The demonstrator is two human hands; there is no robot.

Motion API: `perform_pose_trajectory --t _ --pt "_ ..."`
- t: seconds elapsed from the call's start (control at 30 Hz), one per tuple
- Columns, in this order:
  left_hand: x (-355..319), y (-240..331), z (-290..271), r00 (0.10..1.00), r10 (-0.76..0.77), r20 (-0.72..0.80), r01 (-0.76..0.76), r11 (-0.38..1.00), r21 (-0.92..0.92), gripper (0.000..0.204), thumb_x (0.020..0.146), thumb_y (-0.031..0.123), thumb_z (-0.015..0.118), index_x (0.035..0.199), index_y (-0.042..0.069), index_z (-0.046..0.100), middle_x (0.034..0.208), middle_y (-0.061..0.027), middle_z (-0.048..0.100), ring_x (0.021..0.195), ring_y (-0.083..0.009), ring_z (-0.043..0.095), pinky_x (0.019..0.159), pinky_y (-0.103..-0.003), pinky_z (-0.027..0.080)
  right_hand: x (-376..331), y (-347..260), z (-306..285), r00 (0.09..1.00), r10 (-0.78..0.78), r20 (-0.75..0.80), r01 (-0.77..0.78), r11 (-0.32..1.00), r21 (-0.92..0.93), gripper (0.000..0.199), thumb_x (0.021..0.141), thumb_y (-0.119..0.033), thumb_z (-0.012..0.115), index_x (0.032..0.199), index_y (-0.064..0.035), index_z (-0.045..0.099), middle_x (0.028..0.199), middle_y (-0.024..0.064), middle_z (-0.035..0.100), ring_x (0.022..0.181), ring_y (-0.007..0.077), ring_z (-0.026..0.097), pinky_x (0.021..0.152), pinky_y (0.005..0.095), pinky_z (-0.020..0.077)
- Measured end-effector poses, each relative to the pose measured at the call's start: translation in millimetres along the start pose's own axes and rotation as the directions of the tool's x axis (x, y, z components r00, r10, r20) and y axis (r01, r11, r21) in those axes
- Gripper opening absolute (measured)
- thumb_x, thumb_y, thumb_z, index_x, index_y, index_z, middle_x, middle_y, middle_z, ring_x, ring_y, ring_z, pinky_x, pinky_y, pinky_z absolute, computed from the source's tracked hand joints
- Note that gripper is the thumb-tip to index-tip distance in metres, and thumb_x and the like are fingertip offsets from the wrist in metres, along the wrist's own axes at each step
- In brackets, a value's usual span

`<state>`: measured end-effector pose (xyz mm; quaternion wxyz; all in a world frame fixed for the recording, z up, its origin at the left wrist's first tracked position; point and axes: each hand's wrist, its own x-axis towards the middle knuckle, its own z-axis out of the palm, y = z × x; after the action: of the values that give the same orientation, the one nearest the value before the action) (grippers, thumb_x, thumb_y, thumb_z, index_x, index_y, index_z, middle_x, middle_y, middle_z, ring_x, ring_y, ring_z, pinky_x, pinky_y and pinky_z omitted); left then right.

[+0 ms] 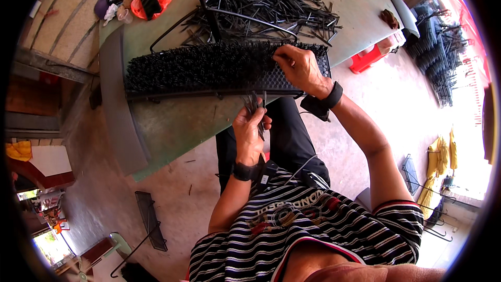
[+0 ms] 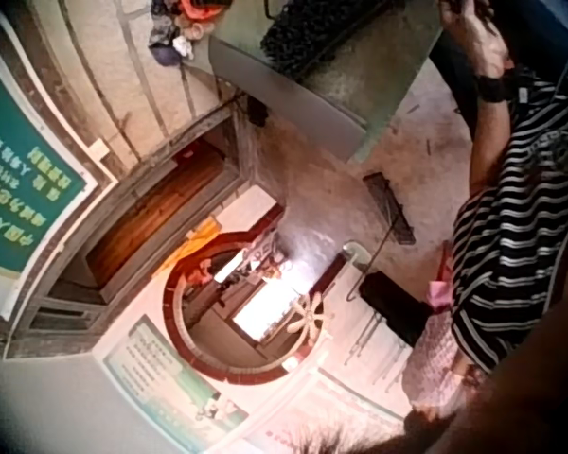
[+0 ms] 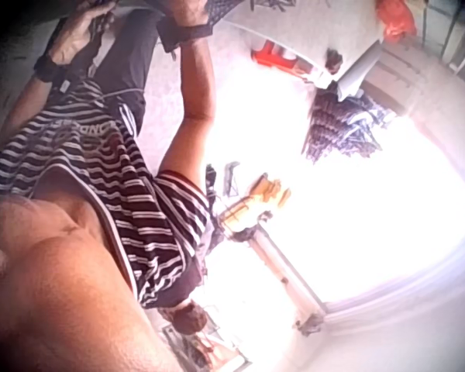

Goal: The person inserts black bristles into a perforated broom head, picking them from a pile on the table and placing them one by one into the holes. The person occasionally gathers bristles into a bundle before continuing the insertion process.

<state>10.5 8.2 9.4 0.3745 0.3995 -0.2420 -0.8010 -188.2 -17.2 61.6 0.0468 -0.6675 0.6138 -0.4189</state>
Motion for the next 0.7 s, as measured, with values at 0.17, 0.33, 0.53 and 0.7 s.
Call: perform_pose_trajectory --t 0.17,0.33,0.53,0.7 --pt "-1.5 1.5 1.1 1.0 0.001 -0.004 -0.001 1.0 0.004 0.024 0.082 0.007 0.064 0.106 0.003 0.062 0.078 -0.0043 0.061 0.059 -0.0125 0.055 0.051 -0.025 0.044 4.0 -9.7 -6.2 0.933 0.335 -0.13 -0.283 0.908 0.31 0.012 0.083 -0.006 0.063 0.092 0.0006 0.058 0.069 0.0086 0.064 0.061 0.0123 0.065 0.053 0.0237 0.0498" --pt "-0.5 1.0 -0.5 1.0 0.011 0.002 -0.011 1.0 0.0 0.023 0.082 0.007 0.064 0.105 0.003 0.063 0.078 -0.0045 0.061 0.059 -0.0126 0.055 0.051 -0.025 0.044 -7.9 -10.1 -1.9 0.958 0.196 -0.211 -0.164 0.973 0.163 0.016 0.08 -0.004 0.066 0.093 0.0003 0.058 0.073 0.0106 0.064 0.061 0.015 0.065 0.054 0.0242 0.051" --pt "-1.1 0.6 1.3 1.0 0.0 -0.008 0.0 1.0 -0.006 0.023 0.082 0.008 0.064 0.105 0.003 0.063 0.079 -0.0043 0.061 0.06 -0.0127 0.055 0.051 -0.025 0.044 -12.1 0.0 12.2 0.974 0.017 -0.227 -0.009 0.999 0.039 0.016 0.079 -0.001 0.066 0.092 0.0012 0.058 0.076 0.0116 0.063 0.062 0.0207 0.064 0.054 0.0271 0.052" --pt "-1.5 2.8 0.6 1.0 -0.005 -0.02 0.005 1.0 -0.017 0.023 0.083 0.008 0.063 0.106 0.004 0.063 0.079 -0.0037 0.061 0.059 -0.0122 0.055 0.05 -0.025 0.044 -12.3 -3.9 12.6 0.976 0.041 -0.215 -0.023 0.996 0.085 0.016 0.078 0.0 0.066 0.092 0.0014 0.058 0.078 0.0119 0.063 0.063 0.0227 0.065 0.053 0.0285 0.0516"
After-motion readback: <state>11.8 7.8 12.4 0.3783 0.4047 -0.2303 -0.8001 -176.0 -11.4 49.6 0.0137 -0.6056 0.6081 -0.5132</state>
